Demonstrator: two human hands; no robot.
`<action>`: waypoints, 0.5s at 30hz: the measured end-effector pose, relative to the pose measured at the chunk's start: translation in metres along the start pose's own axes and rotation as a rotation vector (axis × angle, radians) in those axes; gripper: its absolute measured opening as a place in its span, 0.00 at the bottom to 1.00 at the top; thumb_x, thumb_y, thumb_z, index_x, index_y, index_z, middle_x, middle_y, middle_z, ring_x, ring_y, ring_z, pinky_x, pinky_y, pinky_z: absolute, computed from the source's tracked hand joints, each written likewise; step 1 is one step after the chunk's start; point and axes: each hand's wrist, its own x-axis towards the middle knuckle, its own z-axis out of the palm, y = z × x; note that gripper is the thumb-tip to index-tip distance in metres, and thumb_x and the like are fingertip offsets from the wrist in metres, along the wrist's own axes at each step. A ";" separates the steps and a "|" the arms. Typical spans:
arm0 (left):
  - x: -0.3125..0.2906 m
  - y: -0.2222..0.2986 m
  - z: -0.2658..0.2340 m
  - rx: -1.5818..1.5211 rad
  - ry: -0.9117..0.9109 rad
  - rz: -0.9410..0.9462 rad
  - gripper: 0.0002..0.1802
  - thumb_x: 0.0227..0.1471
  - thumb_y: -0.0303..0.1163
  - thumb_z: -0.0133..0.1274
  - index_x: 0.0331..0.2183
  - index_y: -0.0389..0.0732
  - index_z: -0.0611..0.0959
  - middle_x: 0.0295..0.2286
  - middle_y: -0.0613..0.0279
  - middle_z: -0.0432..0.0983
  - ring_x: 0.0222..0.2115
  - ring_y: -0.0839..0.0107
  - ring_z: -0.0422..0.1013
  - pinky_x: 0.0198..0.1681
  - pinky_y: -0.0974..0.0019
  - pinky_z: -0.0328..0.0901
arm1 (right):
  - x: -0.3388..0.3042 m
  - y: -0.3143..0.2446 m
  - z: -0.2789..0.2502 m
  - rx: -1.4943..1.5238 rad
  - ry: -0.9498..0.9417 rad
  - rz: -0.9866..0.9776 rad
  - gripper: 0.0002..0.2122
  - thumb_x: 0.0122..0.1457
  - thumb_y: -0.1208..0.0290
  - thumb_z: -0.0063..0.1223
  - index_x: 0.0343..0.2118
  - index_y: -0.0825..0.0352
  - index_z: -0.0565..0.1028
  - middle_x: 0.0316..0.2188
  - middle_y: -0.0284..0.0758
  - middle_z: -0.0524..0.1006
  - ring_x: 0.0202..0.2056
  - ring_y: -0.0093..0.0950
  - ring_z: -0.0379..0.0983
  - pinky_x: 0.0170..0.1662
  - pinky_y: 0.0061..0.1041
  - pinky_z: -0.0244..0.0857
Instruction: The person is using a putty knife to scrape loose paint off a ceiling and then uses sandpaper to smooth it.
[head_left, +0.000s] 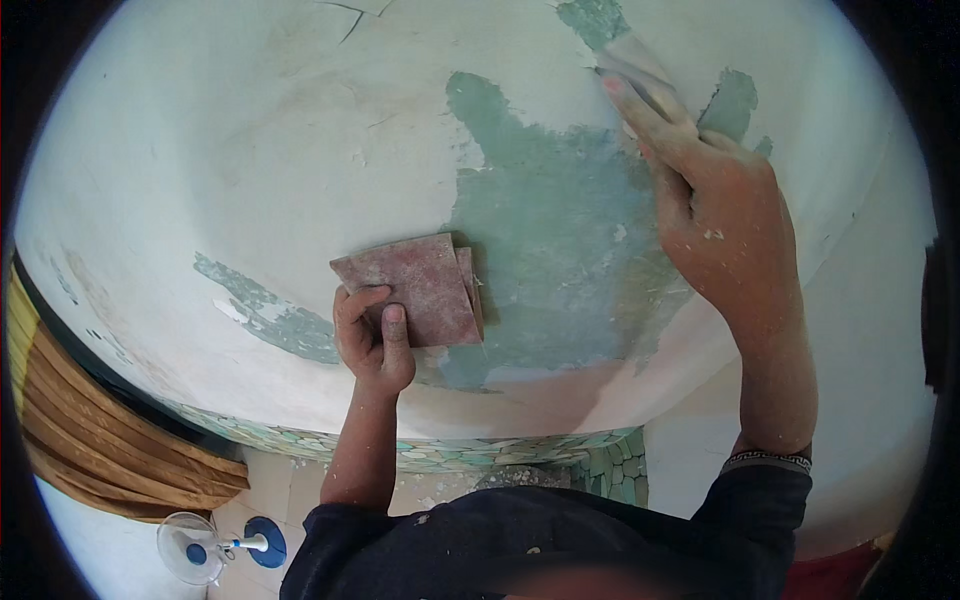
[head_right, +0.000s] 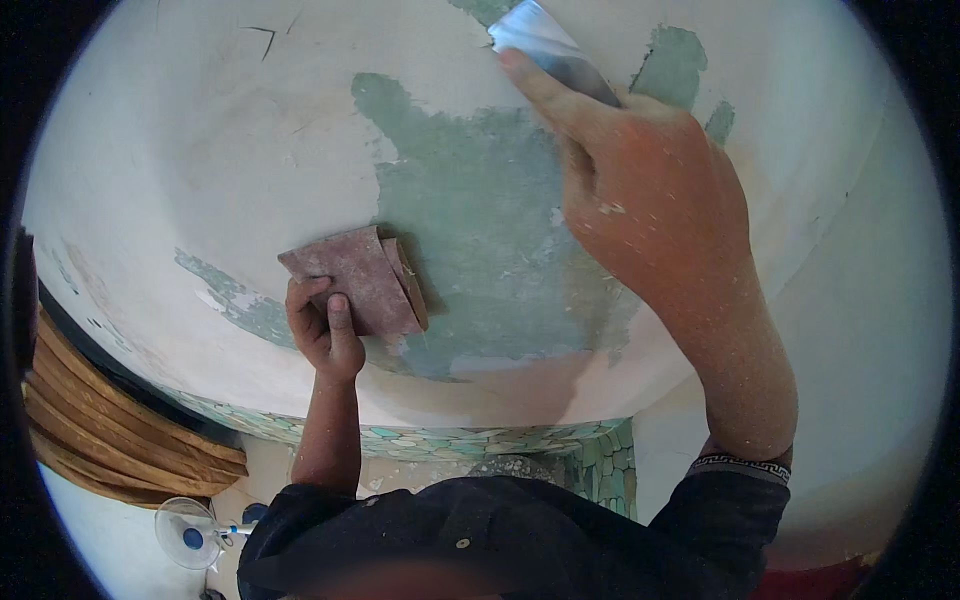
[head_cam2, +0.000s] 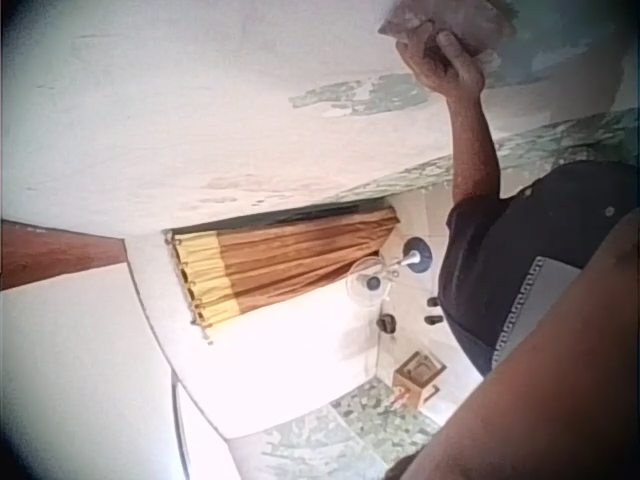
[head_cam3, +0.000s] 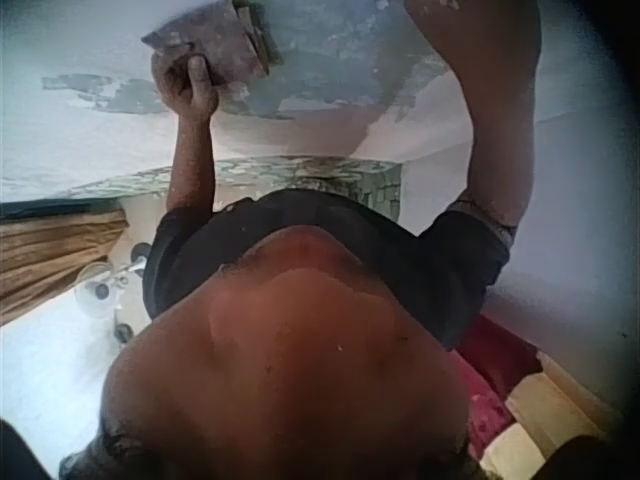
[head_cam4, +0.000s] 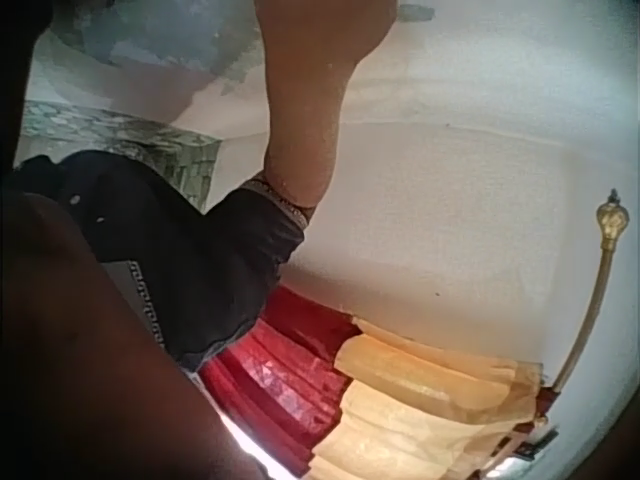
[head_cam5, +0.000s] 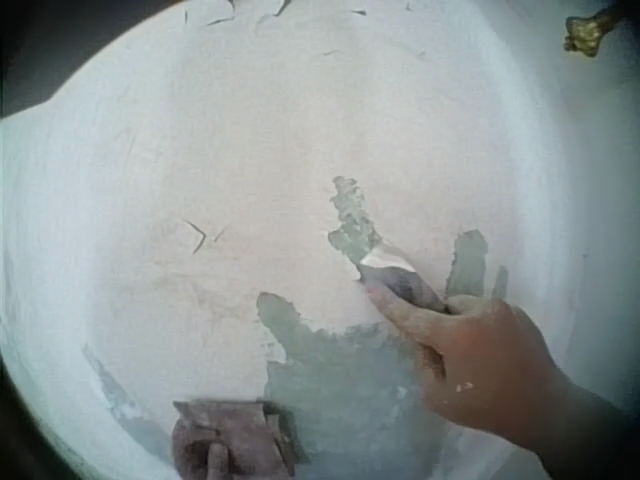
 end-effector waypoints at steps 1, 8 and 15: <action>0.001 0.000 -0.001 0.008 0.005 0.005 0.12 0.60 0.29 0.54 0.44 0.36 0.75 0.36 0.56 0.68 0.35 0.67 0.66 0.39 0.68 0.61 | -0.006 0.004 -0.001 -0.023 -0.022 0.005 0.26 0.59 0.81 0.51 0.59 0.47 0.75 0.23 0.48 0.74 0.20 0.40 0.68 0.28 0.34 0.64; 0.000 0.001 0.001 -0.011 0.010 -0.012 0.11 0.60 0.28 0.55 0.43 0.35 0.76 0.36 0.56 0.68 0.35 0.68 0.66 0.39 0.69 0.61 | 0.016 -0.012 0.002 -0.033 -0.051 0.033 0.26 0.58 0.82 0.51 0.58 0.46 0.75 0.24 0.47 0.75 0.22 0.40 0.71 0.29 0.35 0.65; 0.002 0.002 -0.003 0.044 -0.018 -0.013 0.10 0.60 0.28 0.55 0.43 0.36 0.76 0.35 0.56 0.69 0.36 0.67 0.67 0.40 0.68 0.62 | 0.004 -0.004 -0.003 -0.024 -0.080 0.040 0.26 0.59 0.80 0.50 0.58 0.47 0.75 0.25 0.48 0.75 0.22 0.40 0.70 0.30 0.34 0.65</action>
